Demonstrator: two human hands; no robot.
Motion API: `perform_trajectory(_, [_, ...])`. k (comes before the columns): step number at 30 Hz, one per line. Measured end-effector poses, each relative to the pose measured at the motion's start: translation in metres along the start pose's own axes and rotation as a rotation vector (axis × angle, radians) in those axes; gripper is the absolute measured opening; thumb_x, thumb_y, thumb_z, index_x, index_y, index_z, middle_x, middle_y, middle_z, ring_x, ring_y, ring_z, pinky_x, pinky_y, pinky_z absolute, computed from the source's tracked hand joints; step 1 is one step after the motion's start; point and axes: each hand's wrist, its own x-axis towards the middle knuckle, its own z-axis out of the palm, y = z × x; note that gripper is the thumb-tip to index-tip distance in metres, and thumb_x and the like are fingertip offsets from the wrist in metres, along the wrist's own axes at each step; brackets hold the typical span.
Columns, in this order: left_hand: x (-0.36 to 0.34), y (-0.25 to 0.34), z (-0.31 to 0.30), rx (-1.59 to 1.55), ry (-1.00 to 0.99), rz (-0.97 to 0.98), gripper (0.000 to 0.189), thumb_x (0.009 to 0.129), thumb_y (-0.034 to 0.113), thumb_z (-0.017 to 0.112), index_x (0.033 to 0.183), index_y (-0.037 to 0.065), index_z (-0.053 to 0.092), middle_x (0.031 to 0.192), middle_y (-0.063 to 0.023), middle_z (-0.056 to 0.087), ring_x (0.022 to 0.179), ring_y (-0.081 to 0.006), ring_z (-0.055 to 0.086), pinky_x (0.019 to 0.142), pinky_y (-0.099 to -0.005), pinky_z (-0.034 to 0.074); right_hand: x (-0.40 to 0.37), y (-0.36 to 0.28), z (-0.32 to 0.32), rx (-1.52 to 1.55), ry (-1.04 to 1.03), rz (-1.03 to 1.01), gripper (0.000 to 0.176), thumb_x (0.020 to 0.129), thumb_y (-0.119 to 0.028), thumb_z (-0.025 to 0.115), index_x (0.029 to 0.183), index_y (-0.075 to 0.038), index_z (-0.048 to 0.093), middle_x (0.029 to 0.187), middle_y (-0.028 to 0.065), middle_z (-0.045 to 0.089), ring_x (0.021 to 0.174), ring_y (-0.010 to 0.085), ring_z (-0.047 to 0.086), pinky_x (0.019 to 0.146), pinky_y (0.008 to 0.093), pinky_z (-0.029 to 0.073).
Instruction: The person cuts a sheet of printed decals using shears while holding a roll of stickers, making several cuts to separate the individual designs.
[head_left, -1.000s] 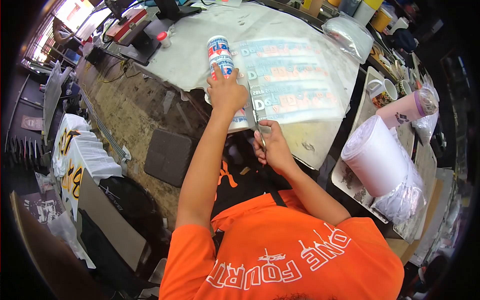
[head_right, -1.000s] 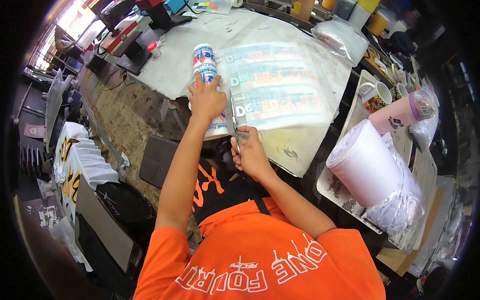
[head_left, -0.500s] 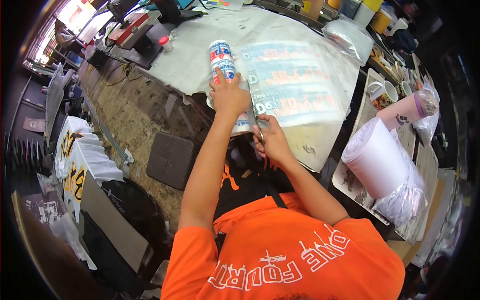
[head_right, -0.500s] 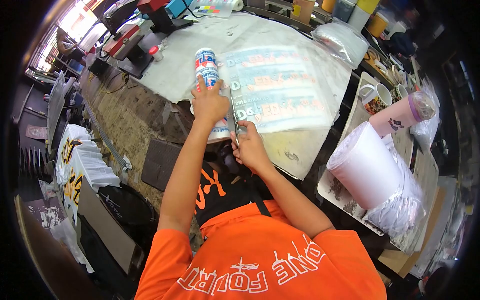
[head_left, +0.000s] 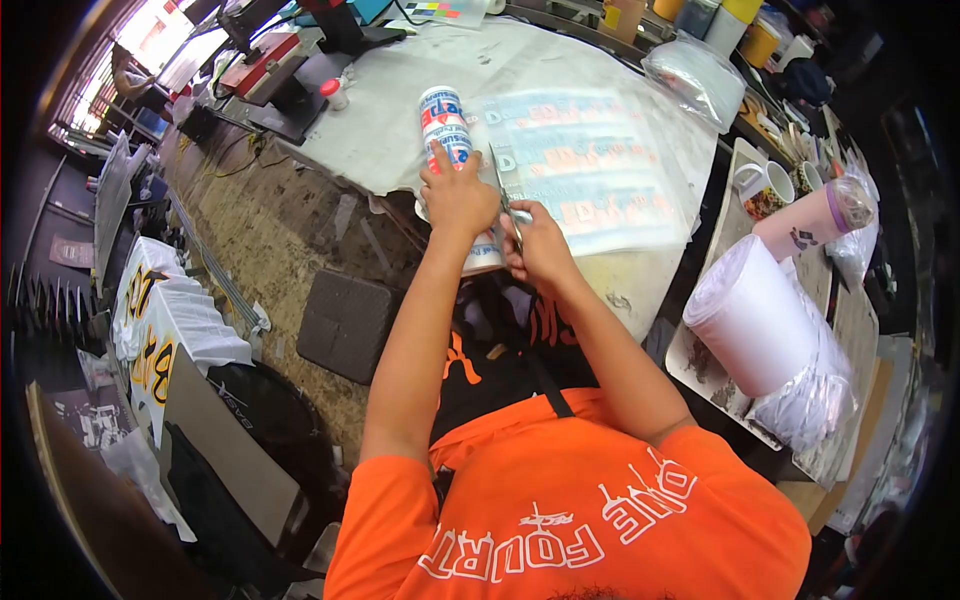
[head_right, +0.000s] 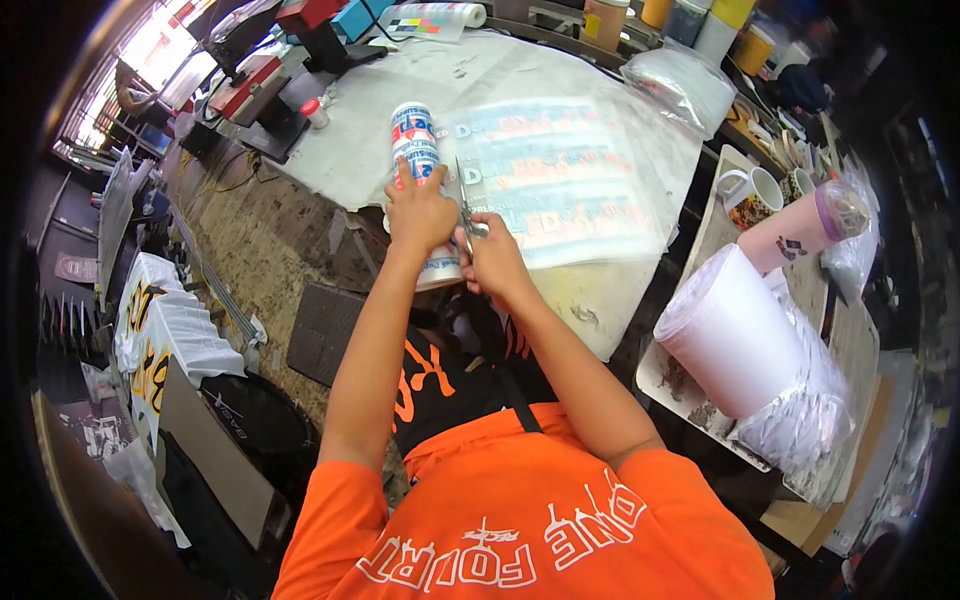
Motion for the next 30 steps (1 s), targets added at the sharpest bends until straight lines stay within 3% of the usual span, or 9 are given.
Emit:
perform_trajectory(12, [0.000, -0.003, -0.001, -0.002, -0.007, 0.010, 0.063, 0.078, 0.027, 0.067, 0.141, 0.025, 0.062, 0.164, -0.0297, 0.024, 0.130, -0.0498, 0.044, 0.106, -0.0542, 0.043, 0.021, -0.016, 0.009, -0.022, 0.032, -0.001, 0.045, 0.103, -0.020, 0.063, 0.139, -0.006, 0.040, 0.069, 0.0045, 0.053, 0.046, 0.0122, 0.043, 0.041, 0.0305, 0.034])
perform_trajectory(14, [0.000, -0.006, 0.002, 0.012, 0.013, 0.041, 0.061, 0.084, 0.032, 0.068, 0.144, 0.028, 0.058, 0.163, -0.0311, 0.024, 0.129, -0.0545, 0.044, 0.104, -0.0595, 0.045, 0.035, -0.023, 0.009, -0.011, 0.049, 0.004, 0.045, 0.103, -0.020, 0.063, 0.139, -0.006, 0.040, 0.069, 0.0045, 0.054, 0.047, 0.0126, 0.044, 0.042, 0.0308, 0.035])
perform_trajectory(18, [0.001, -0.008, 0.002, 0.016, 0.000, 0.030, 0.061, 0.085, 0.034, 0.070, 0.144, 0.028, 0.057, 0.163, -0.0313, 0.023, 0.129, -0.0545, 0.043, 0.105, -0.0594, 0.044, 0.038, -0.020, 0.008, -0.063, 0.024, -0.006, 0.049, 0.101, -0.023, 0.066, 0.139, -0.006, 0.041, 0.069, 0.0047, 0.054, 0.047, 0.0129, 0.044, 0.042, 0.0310, 0.035])
perform_trajectory(20, [0.002, -0.007, 0.003, 0.011, 0.000, 0.015, 0.064, 0.079, 0.033, 0.072, 0.142, 0.025, 0.061, 0.164, -0.0303, 0.024, 0.130, -0.0511, 0.043, 0.106, -0.0542, 0.043, 0.037, -0.015, 0.005, -0.043, 0.020, 0.005, 0.050, 0.102, -0.027, 0.067, 0.140, -0.007, 0.042, 0.071, 0.0038, 0.053, 0.050, 0.0105, 0.043, 0.044, 0.0275, 0.035])
perform_trajectory(30, [0.003, -0.011, 0.001, -0.066, 0.014, -0.005, 0.063, 0.079, 0.032, 0.069, 0.141, 0.025, 0.062, 0.163, -0.0304, 0.026, 0.131, -0.0509, 0.042, 0.109, -0.0548, 0.040, 0.064, -0.025, 0.011, 0.006, 0.012, -0.033, 0.050, 0.100, -0.024, 0.067, 0.138, -0.004, 0.041, 0.068, 0.0049, 0.050, 0.048, 0.0130, 0.044, 0.042, 0.0299, 0.035])
